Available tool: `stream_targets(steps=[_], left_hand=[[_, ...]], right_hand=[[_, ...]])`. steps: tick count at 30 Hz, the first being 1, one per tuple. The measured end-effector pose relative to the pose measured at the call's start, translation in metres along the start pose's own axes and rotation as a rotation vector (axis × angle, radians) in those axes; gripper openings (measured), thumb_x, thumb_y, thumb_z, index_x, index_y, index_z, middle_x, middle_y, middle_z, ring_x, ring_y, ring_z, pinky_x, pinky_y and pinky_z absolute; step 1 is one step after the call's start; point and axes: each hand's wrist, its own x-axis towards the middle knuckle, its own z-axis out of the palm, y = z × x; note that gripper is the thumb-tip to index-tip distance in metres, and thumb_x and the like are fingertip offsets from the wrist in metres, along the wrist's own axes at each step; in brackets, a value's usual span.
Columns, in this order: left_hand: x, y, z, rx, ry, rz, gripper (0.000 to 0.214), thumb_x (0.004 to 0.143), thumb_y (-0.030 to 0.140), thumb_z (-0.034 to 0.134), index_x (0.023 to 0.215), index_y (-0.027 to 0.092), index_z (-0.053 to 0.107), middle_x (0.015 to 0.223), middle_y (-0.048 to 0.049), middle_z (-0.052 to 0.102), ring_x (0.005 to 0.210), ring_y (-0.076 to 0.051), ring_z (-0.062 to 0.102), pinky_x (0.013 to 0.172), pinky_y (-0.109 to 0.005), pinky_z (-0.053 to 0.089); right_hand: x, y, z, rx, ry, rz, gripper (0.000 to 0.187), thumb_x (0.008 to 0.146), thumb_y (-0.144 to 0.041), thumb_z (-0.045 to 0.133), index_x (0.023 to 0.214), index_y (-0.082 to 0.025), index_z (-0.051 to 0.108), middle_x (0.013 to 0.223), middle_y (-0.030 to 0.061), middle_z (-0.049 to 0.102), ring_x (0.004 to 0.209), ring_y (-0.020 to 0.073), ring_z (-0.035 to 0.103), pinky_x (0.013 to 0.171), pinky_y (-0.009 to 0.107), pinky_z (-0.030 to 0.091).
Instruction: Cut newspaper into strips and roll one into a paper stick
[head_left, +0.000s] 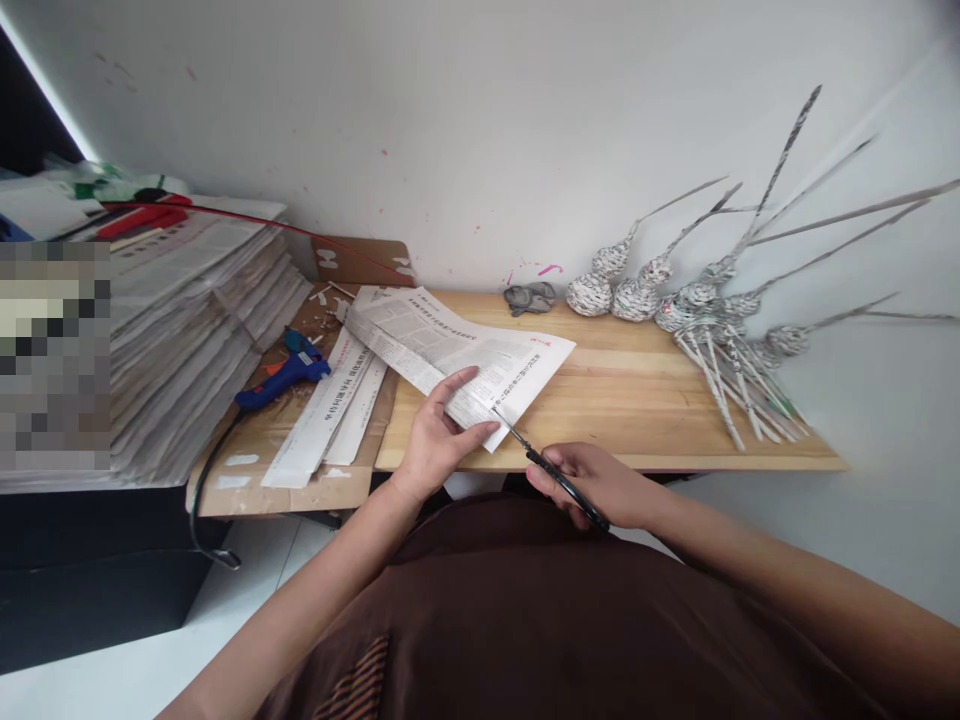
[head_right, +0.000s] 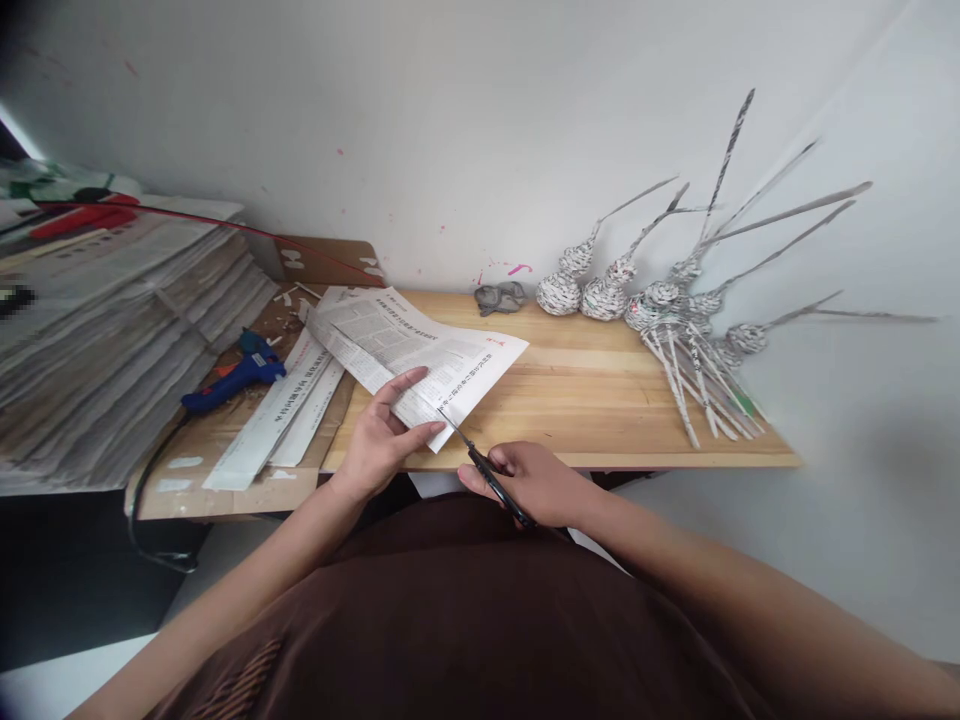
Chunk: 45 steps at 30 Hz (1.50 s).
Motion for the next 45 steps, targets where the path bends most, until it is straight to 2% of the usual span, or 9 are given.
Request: stream_targets(steps=[11, 29, 37, 45], left_hand=[[0.0001, -0.0014, 0.0003, -0.018, -0.008, 0.0, 0.075, 0.066, 0.028, 0.081, 0.133, 0.021, 0.05, 0.138, -0.0119, 0.053, 0.129, -0.032, 0.046, 0.108, -0.049, 0.037], [0.001, 0.0013, 0.0008, -0.033, -0.007, -0.004, 0.077, 0.065, 0.029, 0.081, 0.134, 0.02, 0.049, 0.133, -0.012, 0.057, 0.126, -0.032, 0.05, 0.106, -0.05, 0.039], [0.0005, -0.0001, -0.0008, 0.003, 0.01, 0.019, 0.075, 0.065, 0.028, 0.081, 0.133, 0.021, 0.052, 0.135, -0.0114, 0.055, 0.127, -0.032, 0.048, 0.106, -0.048, 0.039], [0.0008, 0.0015, -0.0007, 0.021, 0.009, 0.026, 0.074, 0.064, 0.03, 0.081, 0.133, 0.021, 0.053, 0.131, -0.0114, 0.059, 0.125, -0.033, 0.05, 0.105, -0.051, 0.04]], right_hand=[[-0.0002, 0.0004, 0.0022, -0.078, 0.043, -0.038, 0.041, 0.085, -0.053, 0.056, 0.064, -0.02, 0.042, 0.052, -0.0052, 0.045, 0.047, 0.0082, 0.039, 0.047, 0.023, 0.025], [0.001, 0.0047, 0.0028, -0.01, 0.033, -0.017, 0.042, 0.082, -0.059, 0.056, 0.071, -0.019, 0.048, 0.053, -0.0038, 0.048, 0.046, 0.0099, 0.045, 0.045, 0.023, 0.031], [0.0005, 0.0081, 0.0028, -0.023, 0.019, -0.042, 0.04, 0.086, -0.054, 0.055, 0.07, -0.02, 0.044, 0.054, -0.0051, 0.044, 0.047, 0.0083, 0.041, 0.045, 0.022, 0.027], [0.0019, 0.0056, 0.0037, -0.017, 0.029, -0.052, 0.044, 0.084, -0.059, 0.057, 0.069, -0.02, 0.045, 0.054, -0.005, 0.044, 0.047, 0.0084, 0.04, 0.045, 0.022, 0.027]])
